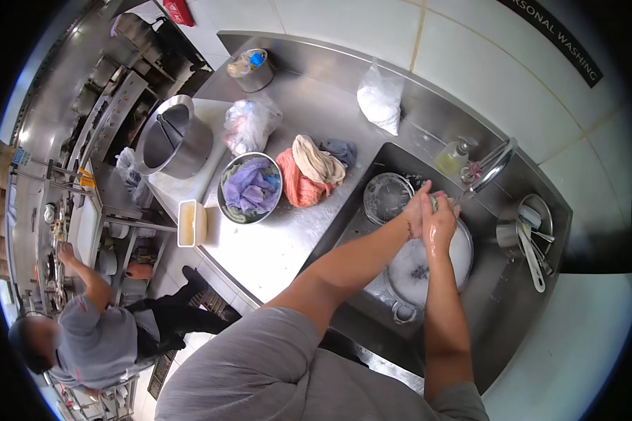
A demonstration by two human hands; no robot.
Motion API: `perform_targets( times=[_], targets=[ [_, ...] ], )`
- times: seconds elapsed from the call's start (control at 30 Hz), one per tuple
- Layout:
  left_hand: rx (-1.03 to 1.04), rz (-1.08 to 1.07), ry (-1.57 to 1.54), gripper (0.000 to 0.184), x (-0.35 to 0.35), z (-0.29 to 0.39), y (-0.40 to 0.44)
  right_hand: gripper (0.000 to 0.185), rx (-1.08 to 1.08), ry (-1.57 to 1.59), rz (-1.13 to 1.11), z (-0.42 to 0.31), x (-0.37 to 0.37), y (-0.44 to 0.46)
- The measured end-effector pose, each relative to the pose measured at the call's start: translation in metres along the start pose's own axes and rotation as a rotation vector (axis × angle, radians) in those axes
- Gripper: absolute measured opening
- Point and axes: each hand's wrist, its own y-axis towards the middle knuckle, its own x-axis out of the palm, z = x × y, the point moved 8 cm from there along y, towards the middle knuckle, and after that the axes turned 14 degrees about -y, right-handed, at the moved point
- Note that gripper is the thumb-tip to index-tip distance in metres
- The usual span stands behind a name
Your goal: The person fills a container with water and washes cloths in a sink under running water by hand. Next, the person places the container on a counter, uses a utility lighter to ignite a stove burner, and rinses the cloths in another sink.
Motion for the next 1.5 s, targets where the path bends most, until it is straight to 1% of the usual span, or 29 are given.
perform_targets(
  times=[0.03,0.07,0.1,0.17,0.2,0.3,0.33,0.37,0.4,0.47,0.57,0.6,0.63,0.67,0.7,0.73,0.77,0.83,0.93,1.0,1.07,1.13,1.2,1.23,1.3,1.33,1.43,1.47,1.5],
  targets=[
    [0.026,-0.037,0.037,0.046,0.006,-0.004,0.003,0.036,-0.05,0.004,0.063,-0.004,-0.001,0.001],
    [0.05,-0.074,0.074,0.048,0.012,-0.012,0.008,0.041,-0.004,-0.127,0.074,0.003,-0.003,0.005],
    [0.07,-0.109,0.112,0.051,0.017,-0.023,0.013,0.044,0.099,-0.01,-0.007,0.027,0.011,0.01],
    [0.11,-0.181,0.191,0.056,0.028,-0.04,0.013,0.05,0.658,1.087,-0.208,0.091,0.078,0.005],
    [0.49,-0.03,0.543,0.072,0.037,-0.025,-0.007,0.054,0.785,1.331,-0.213,0.085,0.078,-0.008],
    [0.253,-0.094,0.208,0.069,0.018,-0.004,0.028,0.061,0.606,1.034,-0.198,-0.005,0.007,-0.018],
    [0.387,-0.203,0.289,0.062,-0.011,0.003,0.066,0.064,0.545,0.933,-0.194,-0.013,-0.001,-0.019],
    [0.528,-0.305,0.358,0.054,-0.04,0.009,0.1,0.06,0.625,0.984,-0.24,0.003,0.016,-0.026],
    [0.531,-0.154,0.458,0.051,-0.03,0.006,0.074,0.057,0.712,1.038,-0.292,0.026,0.043,-0.036],
    [0.559,0.084,0.651,0.045,-0.017,0.019,0.036,0.05,0.705,1.122,-0.346,0.032,0.058,-0.029],
    [0.647,0.226,0.858,0.032,-0.043,0.04,0.045,0.042,0.488,0.882,-0.269,0.085,0.084,-0.015],
    [0.73,0.227,0.958,0.029,-0.059,0.043,0.058,0.03,0.559,0.843,-0.252,0.066,0.05,-0.007],
    [0.816,0.237,1.057,0.027,-0.075,0.047,0.07,0.025,0.486,0.746,-0.321,0.051,0.035,0.0],
    [0.868,0.22,1.385,0.024,-0.063,0.043,0.061,0.021,0.424,0.641,-0.384,0.043,0.027,0.006],
    [0.954,0.214,1.7,0.023,-0.052,0.039,0.049,0.018,0.378,0.608,-0.321,0.041,0.026,0.014],
    [0.951,0.172,1.932,0.023,-0.031,0.03,0.028,0.02,0.52,0.763,-0.43,0.046,0.042,0.009],
    [0.961,0.237,2.103,0.021,-0.021,0.025,0.018,0.022,0.546,0.759,-0.401,0.043,0.043,0.01],
    [0.669,0.158,0.787,0.024,-0.076,0.026,0.06,0.011,0.579,0.741,-0.101,0.043,0.037,0.018],
    [0.543,0.258,0.601,0.025,-0.037,0.033,0.015,0.014,0.376,0.859,-0.077,0.057,0.042,0.014],
    [0.416,0.309,0.306,0.022,-0.025,0.028,0.007,0.014,0.602,0.876,-0.02,0.107,0.07,-0.004],
    [0.191,0.076,0.147,0.02,0.001,0.018,0.001,0.012,0.887,0.944,-0.068,0.125,0.095,-0.03],
    [-0.008,-0.182,0.021,0.021,0.018,0.009,0.007,0.016,0.942,1.506,-0.318,0.073,0.081,-0.046],
    [0.15,-0.004,0.449,0.027,0.006,0.028,0.012,0.033,0.844,1.938,-0.505,0.037,0.075,-0.043],
    [0.229,0.088,0.66,0.031,0.002,0.038,0.012,0.034,0.854,1.843,-0.481,0.043,0.078,-0.044],
    [0.793,0.216,1.165,0.042,-0.002,0.067,0.017,0.035,0.872,1.656,-0.428,0.04,0.073,-0.045],
    [1.084,0.28,1.409,0.048,0.013,0.07,0.003,0.035,0.771,1.625,-0.345,0.02,0.055,-0.038],
    [0.651,0.007,1.068,0.058,0.022,0.032,0.001,0.033,0.93,1.357,-0.251,0.036,0.083,-0.043],
    [0.67,-0.052,1.047,0.06,0.01,0.023,0.018,0.032,0.844,1.443,-0.13,0.042,0.08,-0.037],
    [0.727,-0.016,1.093,0.061,0.011,0.017,0.016,0.032,0.824,1.504,-0.148,0.054,0.09,-0.037]
  ],
)
